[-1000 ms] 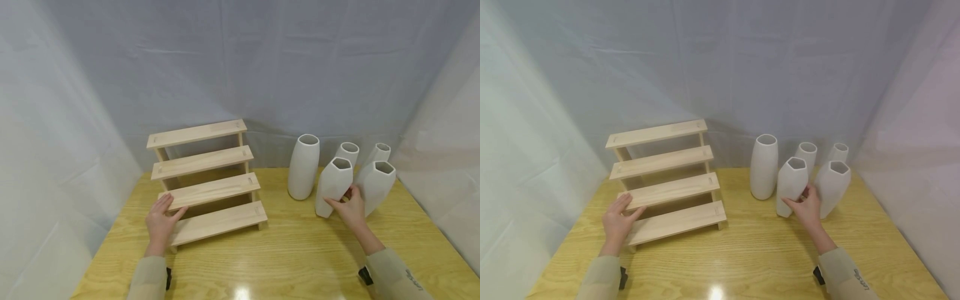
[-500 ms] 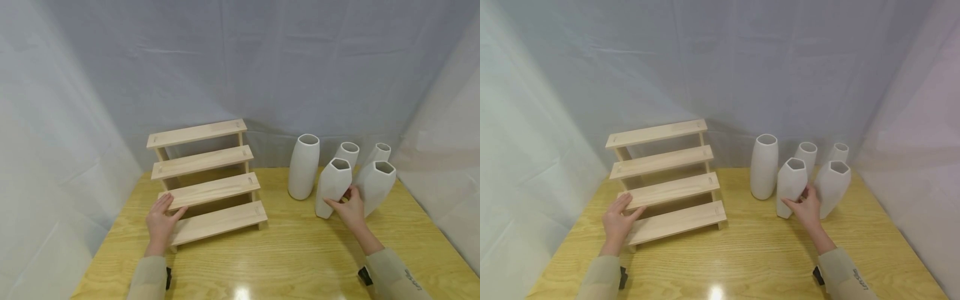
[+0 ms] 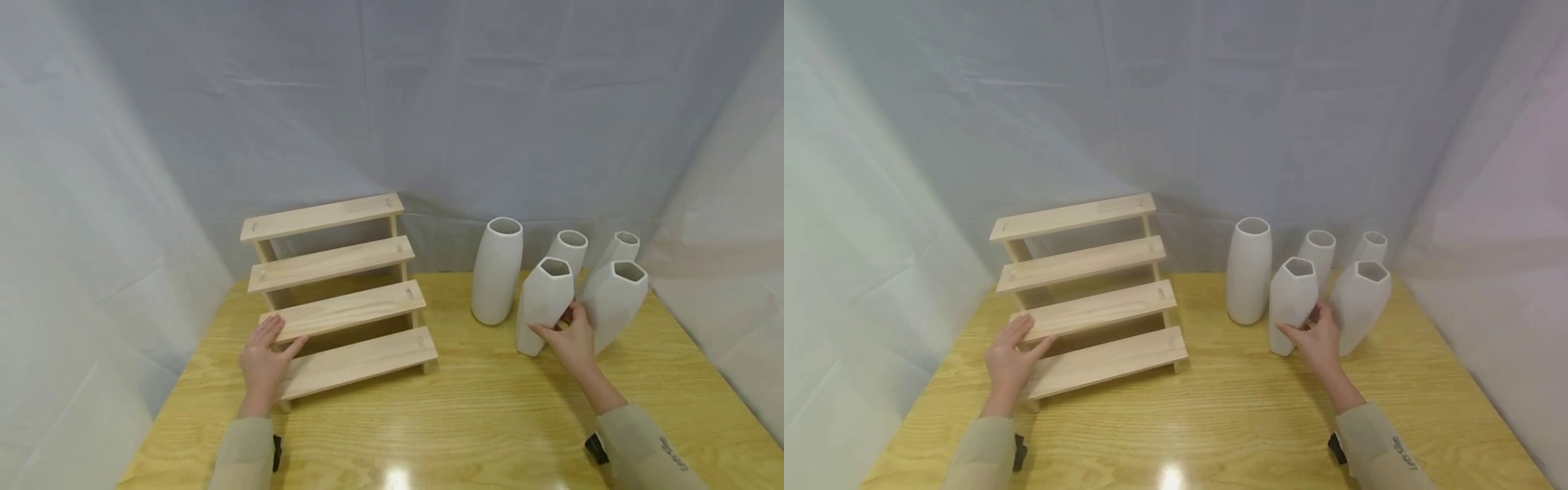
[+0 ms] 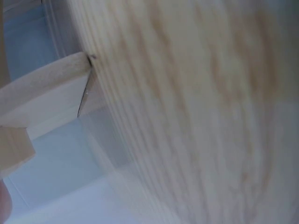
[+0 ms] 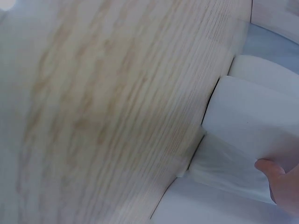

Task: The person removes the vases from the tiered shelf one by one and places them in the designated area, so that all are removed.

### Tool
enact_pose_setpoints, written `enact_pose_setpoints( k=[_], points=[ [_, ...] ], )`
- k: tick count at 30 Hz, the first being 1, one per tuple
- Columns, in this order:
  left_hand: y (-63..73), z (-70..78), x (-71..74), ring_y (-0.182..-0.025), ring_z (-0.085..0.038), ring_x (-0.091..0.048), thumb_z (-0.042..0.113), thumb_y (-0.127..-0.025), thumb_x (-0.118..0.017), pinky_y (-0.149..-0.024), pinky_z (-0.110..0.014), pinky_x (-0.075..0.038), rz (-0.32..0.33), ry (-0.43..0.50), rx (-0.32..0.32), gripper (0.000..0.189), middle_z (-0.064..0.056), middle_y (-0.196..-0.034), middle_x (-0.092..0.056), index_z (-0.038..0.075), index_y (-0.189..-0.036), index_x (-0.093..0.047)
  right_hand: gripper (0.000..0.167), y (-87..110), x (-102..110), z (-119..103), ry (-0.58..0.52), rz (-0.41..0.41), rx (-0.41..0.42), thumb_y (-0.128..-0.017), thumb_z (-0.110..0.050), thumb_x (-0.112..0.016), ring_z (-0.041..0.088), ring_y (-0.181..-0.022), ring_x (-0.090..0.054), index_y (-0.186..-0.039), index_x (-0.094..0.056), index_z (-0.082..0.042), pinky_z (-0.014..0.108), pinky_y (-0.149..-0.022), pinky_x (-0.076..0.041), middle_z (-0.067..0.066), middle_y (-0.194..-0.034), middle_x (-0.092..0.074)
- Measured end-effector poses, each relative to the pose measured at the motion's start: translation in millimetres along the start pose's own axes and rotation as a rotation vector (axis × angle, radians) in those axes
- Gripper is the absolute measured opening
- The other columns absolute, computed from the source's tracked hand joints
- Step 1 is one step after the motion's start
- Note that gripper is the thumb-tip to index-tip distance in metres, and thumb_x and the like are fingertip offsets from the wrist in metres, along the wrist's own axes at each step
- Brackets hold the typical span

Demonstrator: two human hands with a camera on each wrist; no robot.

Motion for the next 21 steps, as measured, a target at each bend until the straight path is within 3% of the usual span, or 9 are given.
enact_pose_setpoints(
  k=[7,14,21],
  points=[
    [-0.6,0.3,-0.4,-0.095,-0.035,-0.058,0.017,-0.048,-0.085,-0.089,-0.038,-0.043,0.005,0.007,-0.003,0.056,-0.02,-0.102,-0.061,-0.008,-0.094,-0.065,0.077,-1.8,-1.7,2.4,-0.014,-0.02,0.007,-0.064,-0.036,-0.078,0.018,-0.091,-0.046,-0.117,-0.036,0.001,0.013,-0.07,-0.045,0.012,-0.104,-0.046],
    [-1.2,1.6,0.2,-0.094,-0.036,-0.058,0.013,-0.046,-0.085,-0.085,-0.045,-0.045,0.016,0.009,-0.003,0.056,-0.021,-0.101,-0.061,-0.008,-0.093,-0.065,0.078,-0.6,-2.8,-0.3,-0.004,-0.056,0.005,-0.066,-0.036,-0.077,0.017,-0.092,-0.045,-0.119,-0.034,0.0,0.023,-0.076,-0.048,0.011,-0.105,-0.044],
    [-4.3,-0.3,-2.3,-0.099,-0.034,-0.056,0.019,-0.054,-0.084,-0.089,-0.044,-0.042,-0.072,0.005,0.064,0.055,-0.02,-0.106,-0.059,-0.008,-0.098,-0.064,0.068,11.5,10.7,-57.0,-0.09,-0.056,-0.083,-0.07,-0.005,-0.073,0.033,-0.105,-0.041,-0.121,-0.03,0.011,0.049,-0.095,-0.034,0.025,-0.114,-0.041]
  ],
)
Point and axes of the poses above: each hand's wrist, its own y-axis away from the middle knuckle, its own x-axis out of the back of the hand, z = x × y, the point moved 8 cm from there along -y, towards the middle knuckle
